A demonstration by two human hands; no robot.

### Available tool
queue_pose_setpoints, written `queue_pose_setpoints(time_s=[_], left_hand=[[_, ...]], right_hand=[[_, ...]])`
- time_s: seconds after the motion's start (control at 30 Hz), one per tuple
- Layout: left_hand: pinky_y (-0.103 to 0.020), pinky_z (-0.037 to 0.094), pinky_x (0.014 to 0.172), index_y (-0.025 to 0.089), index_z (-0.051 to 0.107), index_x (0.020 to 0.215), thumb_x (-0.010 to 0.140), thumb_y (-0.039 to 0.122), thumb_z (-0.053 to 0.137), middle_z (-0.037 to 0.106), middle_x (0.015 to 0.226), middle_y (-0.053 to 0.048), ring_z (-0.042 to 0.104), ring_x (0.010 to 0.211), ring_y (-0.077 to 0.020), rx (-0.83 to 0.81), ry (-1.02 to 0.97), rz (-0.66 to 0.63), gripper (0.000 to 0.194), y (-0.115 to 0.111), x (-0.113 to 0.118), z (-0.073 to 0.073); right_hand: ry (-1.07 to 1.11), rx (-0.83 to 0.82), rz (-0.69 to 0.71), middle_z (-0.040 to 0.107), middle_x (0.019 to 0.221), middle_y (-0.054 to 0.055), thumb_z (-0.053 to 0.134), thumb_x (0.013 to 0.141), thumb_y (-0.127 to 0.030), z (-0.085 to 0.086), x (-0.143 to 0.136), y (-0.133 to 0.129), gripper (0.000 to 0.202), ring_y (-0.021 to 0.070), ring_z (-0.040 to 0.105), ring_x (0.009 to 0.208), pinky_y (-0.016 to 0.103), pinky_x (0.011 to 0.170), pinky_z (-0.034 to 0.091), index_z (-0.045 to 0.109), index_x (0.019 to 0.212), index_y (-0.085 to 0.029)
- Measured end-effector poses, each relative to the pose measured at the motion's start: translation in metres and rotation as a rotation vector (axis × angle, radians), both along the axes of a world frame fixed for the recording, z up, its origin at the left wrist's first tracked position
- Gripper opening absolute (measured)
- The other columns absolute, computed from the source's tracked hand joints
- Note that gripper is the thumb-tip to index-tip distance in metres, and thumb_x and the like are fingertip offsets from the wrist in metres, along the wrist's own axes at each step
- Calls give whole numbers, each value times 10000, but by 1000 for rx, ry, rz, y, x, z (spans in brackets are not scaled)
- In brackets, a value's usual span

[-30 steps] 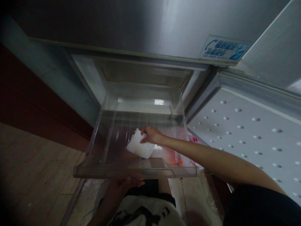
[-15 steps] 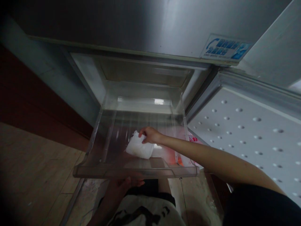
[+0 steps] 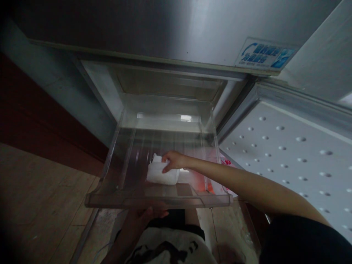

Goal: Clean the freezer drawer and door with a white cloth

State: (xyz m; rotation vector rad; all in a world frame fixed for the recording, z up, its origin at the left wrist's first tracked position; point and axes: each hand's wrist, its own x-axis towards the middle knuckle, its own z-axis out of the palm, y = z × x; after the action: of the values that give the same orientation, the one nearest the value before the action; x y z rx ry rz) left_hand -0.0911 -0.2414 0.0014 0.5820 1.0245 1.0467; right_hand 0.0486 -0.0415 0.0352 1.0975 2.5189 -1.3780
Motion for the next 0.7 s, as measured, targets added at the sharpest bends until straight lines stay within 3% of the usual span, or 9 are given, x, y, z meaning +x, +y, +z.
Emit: queue_pose_setpoints(time_s=[0.13,0.4,0.5,0.57,0.63,0.7], left_hand=[[-445,557,780,156,737,777,576,669,696,765,782,-87,725,754,-297,-18,52,-35,552,1,-1,-1],[-486,519,879,168,744,868,649,665,642,762,861,-105,714,842,-313,-16,108,-120,553,-1,-7,1],[-502,507,899,146,738,914,666,657,635,754,898,-137,707,874,-323,-9,102,-122,577,-1,-6,4],[-514,505,899,125,728,950,661,666,633,749,907,-160,705,879,-329,-11,93,-122,621,-1,-6,7],[-519,503,901,121,724,969,659,675,628,749,897,-163,707,872,-329,-17,93,-117,642,0,-5,10],[-517,506,900,133,728,961,662,682,618,754,876,-150,711,857,-323,-18,104,-104,635,0,-5,12]], right_hand=[[-10,85,-4,500,630,-50,757,680,-193,4,-4,-3,179,91,451,612,197,587,316,591,706,-129],[13,241,-55,605,832,43,584,830,-120,32,11,-4,72,156,557,760,241,688,386,560,897,-130],[37,270,-51,620,946,72,515,862,-106,39,22,-8,270,172,580,853,261,754,421,510,1131,-133],[81,258,-40,606,1077,98,488,871,-104,44,31,-12,501,171,582,933,272,806,437,342,1348,-147],[127,227,-32,570,1180,119,489,862,-101,50,40,-16,626,172,569,1007,286,859,437,224,1427,-155],[130,161,6,601,1120,99,495,853,-106,58,49,-20,497,167,575,972,277,844,444,395,1339,-141]])
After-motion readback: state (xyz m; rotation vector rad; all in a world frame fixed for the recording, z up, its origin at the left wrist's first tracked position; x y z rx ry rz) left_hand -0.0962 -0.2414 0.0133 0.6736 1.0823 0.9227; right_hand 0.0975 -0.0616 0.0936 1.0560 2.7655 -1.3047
